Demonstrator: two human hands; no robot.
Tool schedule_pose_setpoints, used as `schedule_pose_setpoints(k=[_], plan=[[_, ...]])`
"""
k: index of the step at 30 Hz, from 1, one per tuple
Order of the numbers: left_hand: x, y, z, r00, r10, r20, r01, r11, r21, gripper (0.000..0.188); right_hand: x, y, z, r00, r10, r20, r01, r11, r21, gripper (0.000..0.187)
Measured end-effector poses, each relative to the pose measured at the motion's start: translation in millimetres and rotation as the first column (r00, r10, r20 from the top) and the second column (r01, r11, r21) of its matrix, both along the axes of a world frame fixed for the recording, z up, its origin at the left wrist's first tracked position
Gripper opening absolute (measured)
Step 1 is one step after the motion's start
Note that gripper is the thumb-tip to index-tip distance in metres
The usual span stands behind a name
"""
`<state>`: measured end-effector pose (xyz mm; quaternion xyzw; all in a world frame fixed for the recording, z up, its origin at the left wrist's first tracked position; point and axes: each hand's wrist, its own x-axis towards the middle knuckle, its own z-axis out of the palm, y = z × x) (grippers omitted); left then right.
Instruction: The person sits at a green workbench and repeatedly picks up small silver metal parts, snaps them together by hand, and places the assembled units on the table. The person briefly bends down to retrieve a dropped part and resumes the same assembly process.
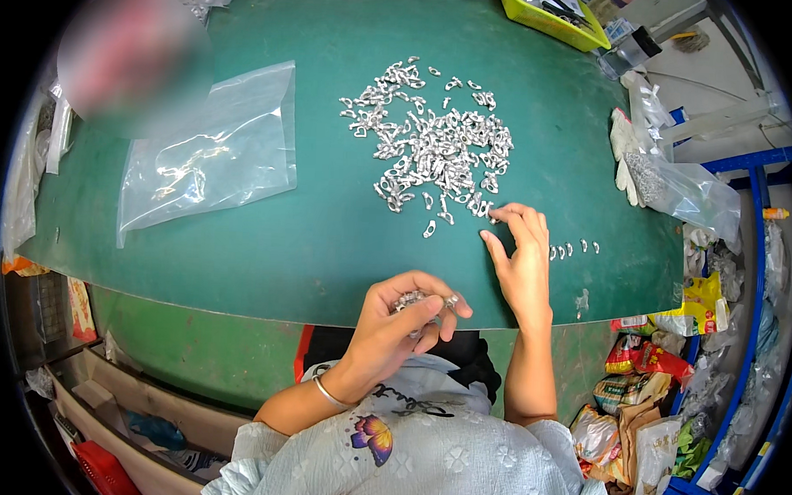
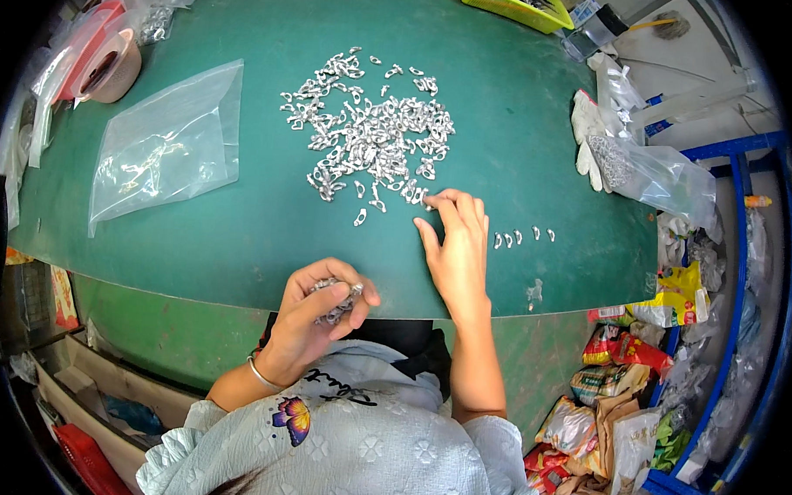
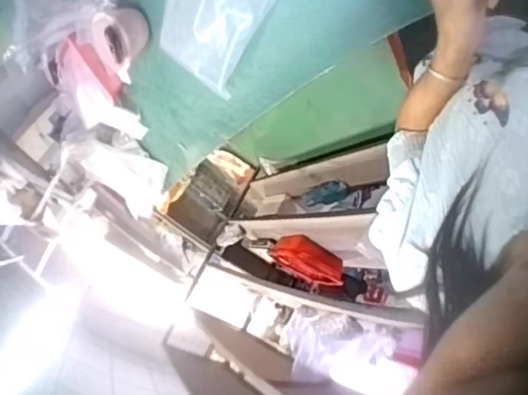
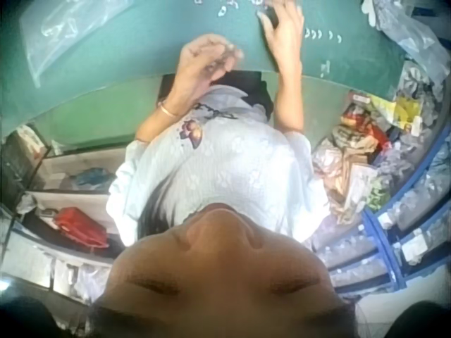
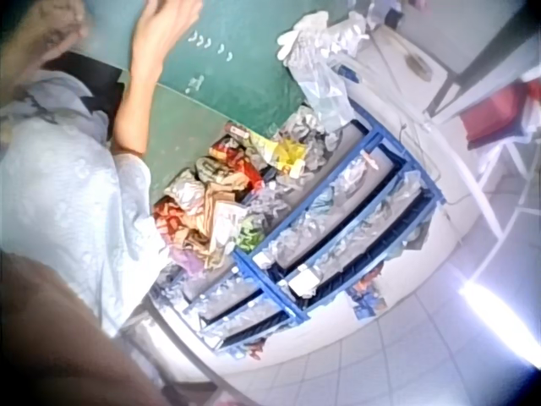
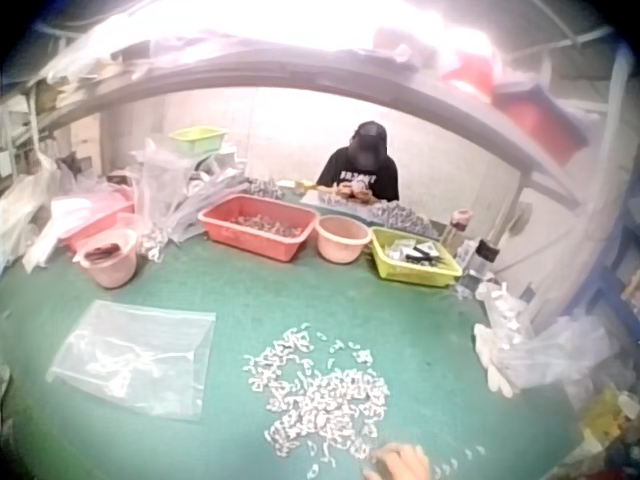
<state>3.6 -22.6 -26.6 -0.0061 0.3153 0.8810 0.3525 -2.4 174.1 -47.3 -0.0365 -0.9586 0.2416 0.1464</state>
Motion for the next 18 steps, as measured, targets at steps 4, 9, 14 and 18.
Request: schedule_pose_setpoints(k=[4, 9, 14, 18], plan=[[-3.5, -0.3, -5.2, 0.999, -0.03, -0.035, 0.03, 0.999, 0.013, 0.014, -12.0, -1.3, 2.5, 0.991, -0.025, -0.129, 0.021, 0.999, -0.027, 0.026], [-4.0, 2.0, -8.6, 0.998, -0.052, 0.044, 0.048, 0.994, 0.103, 0.015, -23.1, -7.1, -3.8, 0.992, 0.029, -0.121, -0.021, 0.998, 0.065, 0.019], [-4.5, 2.4, -12.8, 0.993, -0.018, 0.117, 0.009, 0.997, 0.078, 0.021, -14.1, 2.0, -8.4, 0.985, -0.018, -0.171, 0.009, 0.999, -0.052, 0.012], [-2.3, 9.3, -6.9, 0.991, 0.02, 0.132, -0.013, 0.999, -0.052, 0.021, -17.7, -4.5, -7.3, 0.988, -0.024, -0.15, 0.028, 0.999, 0.025, 0.017]])
